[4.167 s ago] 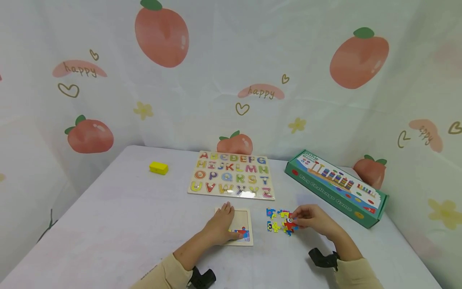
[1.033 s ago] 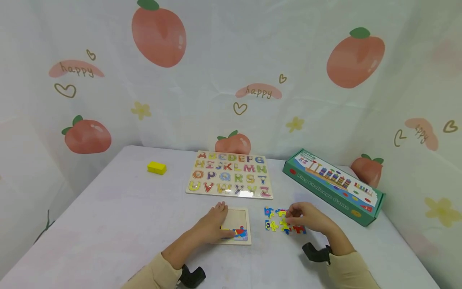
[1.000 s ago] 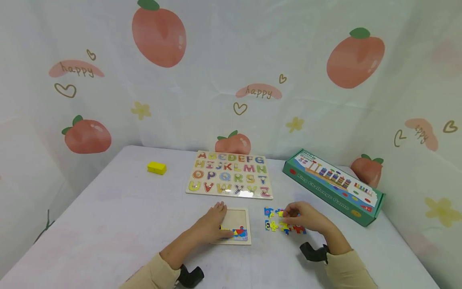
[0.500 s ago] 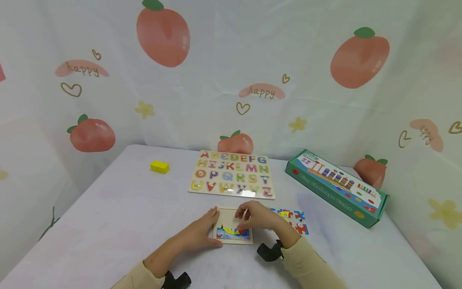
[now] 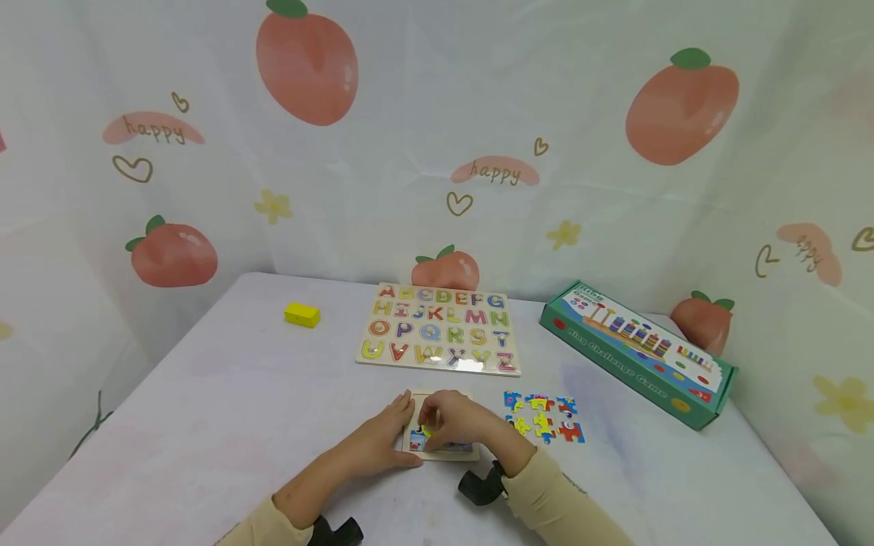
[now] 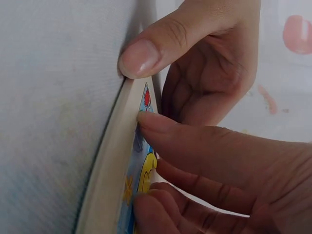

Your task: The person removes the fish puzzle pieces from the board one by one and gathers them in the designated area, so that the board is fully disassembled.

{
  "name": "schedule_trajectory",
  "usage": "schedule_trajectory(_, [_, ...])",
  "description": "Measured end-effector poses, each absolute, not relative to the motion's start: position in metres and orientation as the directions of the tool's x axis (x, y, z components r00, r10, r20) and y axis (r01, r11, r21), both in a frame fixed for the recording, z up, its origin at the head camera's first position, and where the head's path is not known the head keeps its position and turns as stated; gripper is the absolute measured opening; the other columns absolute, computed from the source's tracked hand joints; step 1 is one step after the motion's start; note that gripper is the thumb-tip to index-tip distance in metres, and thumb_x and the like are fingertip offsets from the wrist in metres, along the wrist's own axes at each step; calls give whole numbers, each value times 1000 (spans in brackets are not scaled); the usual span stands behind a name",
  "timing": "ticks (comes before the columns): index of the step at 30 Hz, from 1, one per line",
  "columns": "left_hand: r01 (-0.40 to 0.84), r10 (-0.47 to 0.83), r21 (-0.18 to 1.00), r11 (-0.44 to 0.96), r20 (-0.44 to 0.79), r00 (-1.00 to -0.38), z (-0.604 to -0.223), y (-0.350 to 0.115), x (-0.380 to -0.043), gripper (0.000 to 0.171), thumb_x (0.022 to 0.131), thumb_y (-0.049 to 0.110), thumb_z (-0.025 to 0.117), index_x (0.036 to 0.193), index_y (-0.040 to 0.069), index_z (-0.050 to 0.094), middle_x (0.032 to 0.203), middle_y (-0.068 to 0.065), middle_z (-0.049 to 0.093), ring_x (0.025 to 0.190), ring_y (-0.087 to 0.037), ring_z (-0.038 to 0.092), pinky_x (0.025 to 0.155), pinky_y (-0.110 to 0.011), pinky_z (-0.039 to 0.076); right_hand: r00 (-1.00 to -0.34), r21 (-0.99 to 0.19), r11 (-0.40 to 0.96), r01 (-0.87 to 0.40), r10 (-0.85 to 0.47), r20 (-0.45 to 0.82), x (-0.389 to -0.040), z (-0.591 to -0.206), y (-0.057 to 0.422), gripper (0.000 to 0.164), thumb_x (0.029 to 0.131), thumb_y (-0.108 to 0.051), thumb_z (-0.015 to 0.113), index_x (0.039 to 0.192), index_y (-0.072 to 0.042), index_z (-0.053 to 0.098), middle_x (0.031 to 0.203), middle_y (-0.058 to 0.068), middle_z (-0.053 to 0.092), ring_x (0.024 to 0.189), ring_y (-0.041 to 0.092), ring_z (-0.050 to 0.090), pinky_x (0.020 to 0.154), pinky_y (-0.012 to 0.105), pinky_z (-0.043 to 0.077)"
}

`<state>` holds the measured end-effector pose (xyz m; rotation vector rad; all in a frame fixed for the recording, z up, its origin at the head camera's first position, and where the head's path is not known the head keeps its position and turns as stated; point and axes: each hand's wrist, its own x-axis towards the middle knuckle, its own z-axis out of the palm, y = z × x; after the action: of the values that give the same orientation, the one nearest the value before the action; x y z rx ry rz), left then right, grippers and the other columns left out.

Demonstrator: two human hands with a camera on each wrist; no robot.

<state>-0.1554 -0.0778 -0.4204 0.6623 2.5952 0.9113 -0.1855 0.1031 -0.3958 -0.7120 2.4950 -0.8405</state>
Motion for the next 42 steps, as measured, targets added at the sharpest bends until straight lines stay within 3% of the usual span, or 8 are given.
schedule_trajectory(23, [313, 510, 640, 702, -144, -848, -422, -77, -155, 90, 77, 36, 75, 143, -4, 30, 154, -20, 17, 143, -36, 18, 112, -53, 24, -759, -745, 600, -291, -619, -202, -187, -403, 108, 24, 77, -1, 72, 90, -7, 53, 83, 0, 55, 72, 9, 51, 65, 18, 47])
schedule_trajectory(34, [326, 521, 646, 690, -131, -843, -422, -78, -156, 89, 78, 37, 74, 142, -6, 29, 154, -22, 16, 142, -37, 16, 112, -53, 22, -771, -818, 542, -193, -600, -216, -192, -406, 112, 10, 84, -5, 66, 92, -6, 59, 78, -1, 58, 72, 11, 55, 67, 21, 50])
schedule_trajectory(42, [336, 521, 636, 695, -124, -844, -422, -79, -156, 90, 77, 37, 74, 142, -7, 30, 153, -23, 18, 142, -38, 18, 112, -53, 23, -779, -875, 467, -130, -594, -201, -191, -403, 124, 13, 85, -8, 65, 95, -1, 59, 79, 2, 59, 69, 10, 57, 65, 22, 52])
